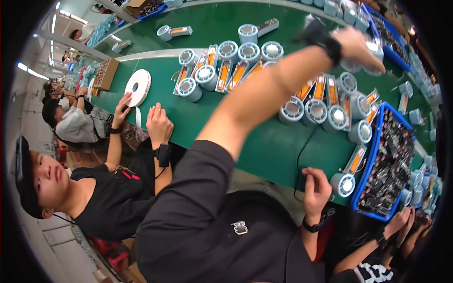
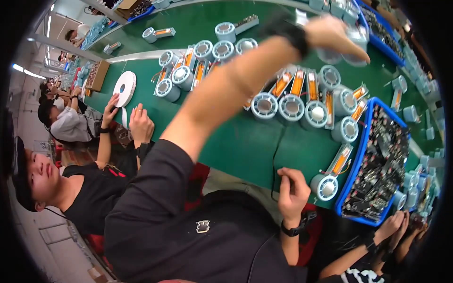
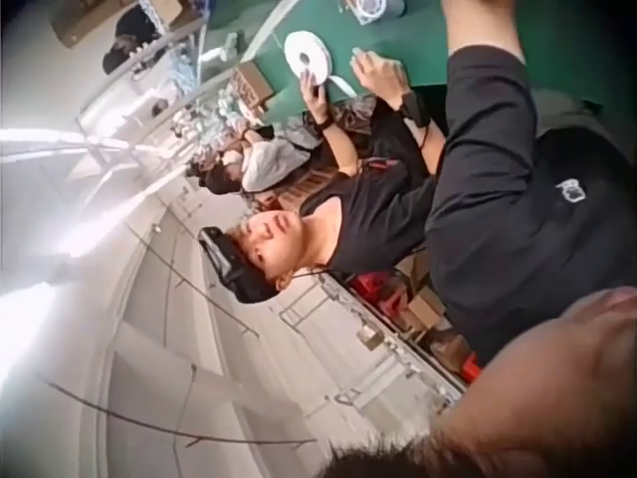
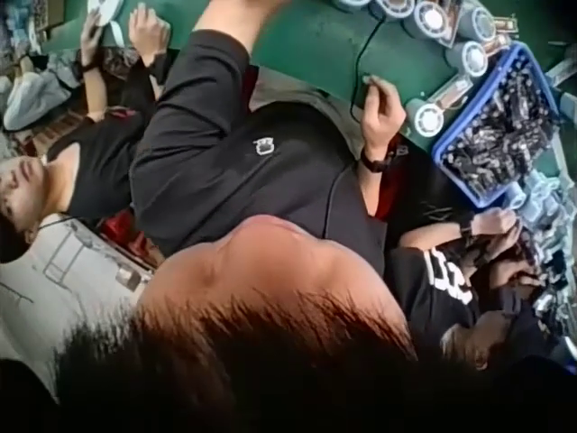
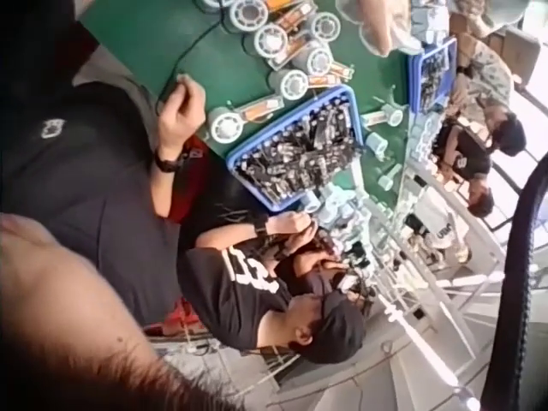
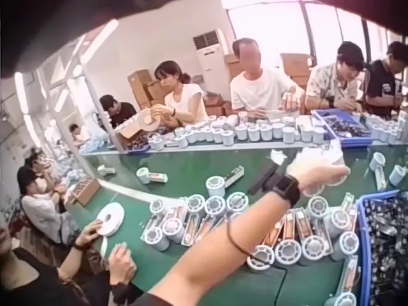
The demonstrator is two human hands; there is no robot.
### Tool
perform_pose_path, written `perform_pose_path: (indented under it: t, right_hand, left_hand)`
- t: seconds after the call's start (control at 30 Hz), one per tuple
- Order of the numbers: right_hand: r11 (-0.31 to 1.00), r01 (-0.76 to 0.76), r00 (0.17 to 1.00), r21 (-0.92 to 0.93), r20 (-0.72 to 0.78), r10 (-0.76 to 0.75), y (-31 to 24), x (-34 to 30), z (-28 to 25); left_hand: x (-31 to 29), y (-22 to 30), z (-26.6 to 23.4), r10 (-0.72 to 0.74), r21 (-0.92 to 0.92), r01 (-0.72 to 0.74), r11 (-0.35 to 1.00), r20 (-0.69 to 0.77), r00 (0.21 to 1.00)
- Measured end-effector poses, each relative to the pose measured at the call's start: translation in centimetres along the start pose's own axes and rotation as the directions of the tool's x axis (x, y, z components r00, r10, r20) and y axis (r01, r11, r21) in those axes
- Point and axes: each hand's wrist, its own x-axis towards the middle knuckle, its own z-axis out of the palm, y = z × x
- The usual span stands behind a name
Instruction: The person assembles handheld fans by connecting wires from a battery and motor to a circuit board before fitting it into the housing. Once the board is secured, the person places the unit back on the table and repeats the process with another fan.
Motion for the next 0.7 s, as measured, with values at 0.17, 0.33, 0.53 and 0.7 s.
perform_pose_path:
  t: [0.17, 0.33, 0.53, 0.7]
  right_hand:
    - [0.995, -0.019, 0.997, -0.094, 0.067, 0.026, -0.7, -1.1, 0.0]
    - [0.998, 0.03, 0.996, 0.046, 0.078, -0.033, 0.3, 0.0, -0.4]
    - [0.986, 0.127, 0.986, -0.11, 0.121, -0.113, 0.0, 0.3, 0.5]
    - [0.973, 0.148, 0.985, -0.178, 0.114, -0.129, -0.1, -0.5, 0.2]
  left_hand:
    - [-22.5, -0.6, -8.6, 0.132, 0.155, -0.082, 0.984, -0.347, 0.928]
    - [-40.3, -3.6, -6.2, -0.286, 0.371, 0.579, 0.726, -0.603, 0.744]
    - [-42.6, -4.9, -0.8, -0.671, 0.067, 0.926, 0.372, -0.669, 0.319]
    - [-41.3, -5.9, -0.8, -0.706, 0.075, 0.926, 0.371, -0.625, 0.334]
